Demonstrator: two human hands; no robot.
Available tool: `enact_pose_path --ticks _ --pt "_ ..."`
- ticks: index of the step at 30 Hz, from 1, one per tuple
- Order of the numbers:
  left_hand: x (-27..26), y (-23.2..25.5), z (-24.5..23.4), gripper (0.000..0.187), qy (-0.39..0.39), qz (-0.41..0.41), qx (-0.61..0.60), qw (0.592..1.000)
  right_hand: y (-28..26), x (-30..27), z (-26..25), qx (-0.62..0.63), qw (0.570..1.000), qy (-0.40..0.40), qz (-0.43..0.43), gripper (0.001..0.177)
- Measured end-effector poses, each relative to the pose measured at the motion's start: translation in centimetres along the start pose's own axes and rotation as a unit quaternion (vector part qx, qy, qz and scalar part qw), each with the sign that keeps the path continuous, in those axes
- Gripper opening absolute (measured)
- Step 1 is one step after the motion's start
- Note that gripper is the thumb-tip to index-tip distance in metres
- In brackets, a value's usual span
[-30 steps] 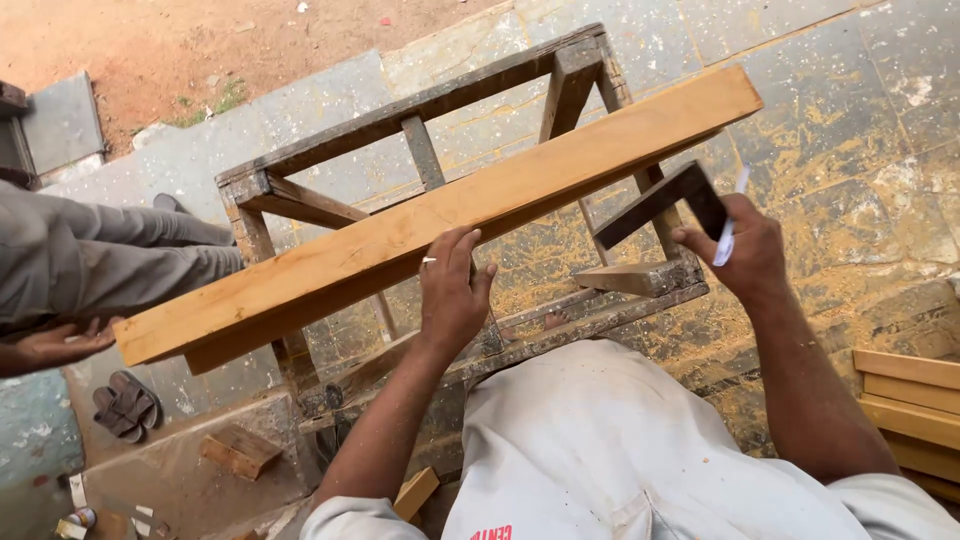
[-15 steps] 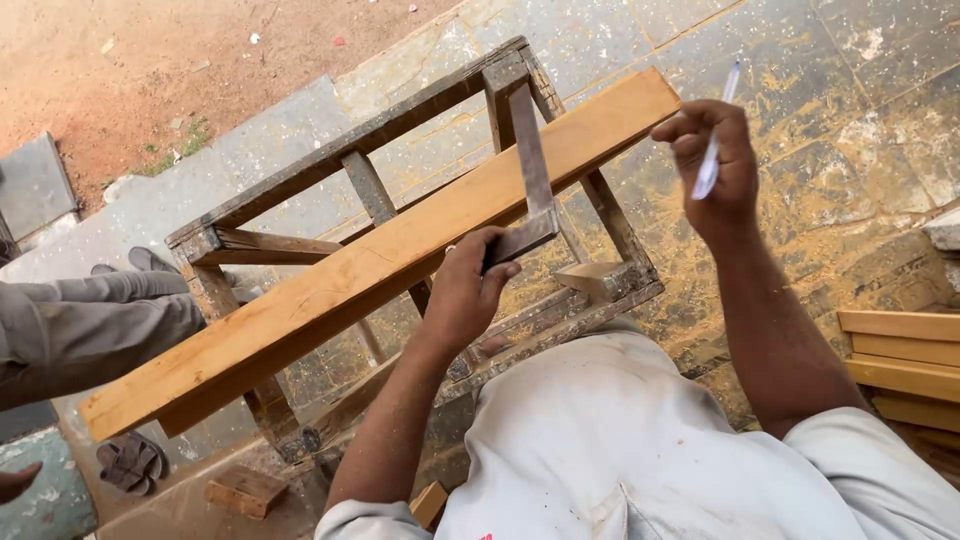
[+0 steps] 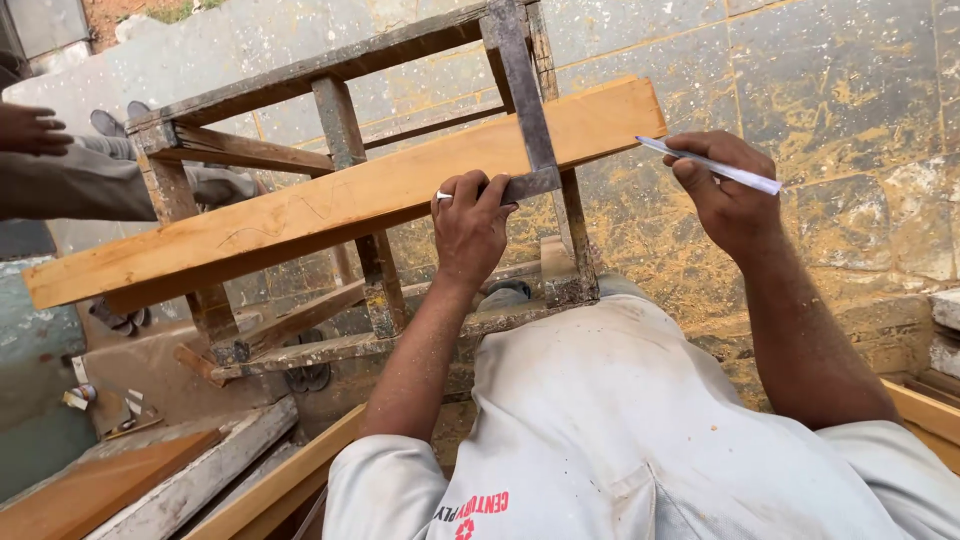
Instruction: Use a square and a pen to mark lines on wooden planks for cutting or assembly.
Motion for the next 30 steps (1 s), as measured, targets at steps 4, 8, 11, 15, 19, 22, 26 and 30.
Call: enact_pose_path --ticks 4,8,11,15,19,22,26,30 --pt "0.6 0.3 0.4 0.045 -0.015 0.011 0.013 1.0 0.4 1.9 2.3 -0.027 0.999 -0.021 0.005 0.019" --pt "1.5 0.5 0.2 0.044 -0.024 0.019 0.015 0.999 -1.8 4.9 5.0 -0.003 0.998 -0.067 -0.016 0.016" --pt "1.8 0.9 -0.2 0.044 -0.033 0.022 0.021 0.999 -1.1 6.1 7.5 0.004 0.994 -0.106 -0.022 0.016" --pt "1.8 1.0 -0.1 0.045 -0.033 0.024 0.032 0.999 0.2 6.8 9.3 0.011 0.988 -0.154 0.024 0.015" --pt "1.4 0.7 0.6 0.046 -0.026 0.027 0.045 0.998 0.4 6.8 9.7 -0.034 0.984 -0.171 0.038 0.017" --pt "1.5 0.9 0.2 0.046 -0.013 0.033 0.05 0.998 0.5 6.9 10.0 -0.052 0.982 -0.176 0.031 0.016" --pt "1.5 0.8 0.5 0.046 -0.031 0.029 0.043 0.998 0.5 7.0 10.2 -0.053 0.981 -0.183 0.038 0.016" --pt "1.5 0.8 0.4 0.046 -0.027 0.025 0.041 0.998 0.2 7.1 10.3 -0.059 0.98 -0.186 0.031 0.016"
Point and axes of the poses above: each hand's wrist, its own x-axis towards the middle knuckle, its own z-axis out of the palm, y = z × x, the point moved 10 cm from there along x, towards the middle knuckle, and after that the axes turned 4 degrees about -x, right-handed, at the moved point
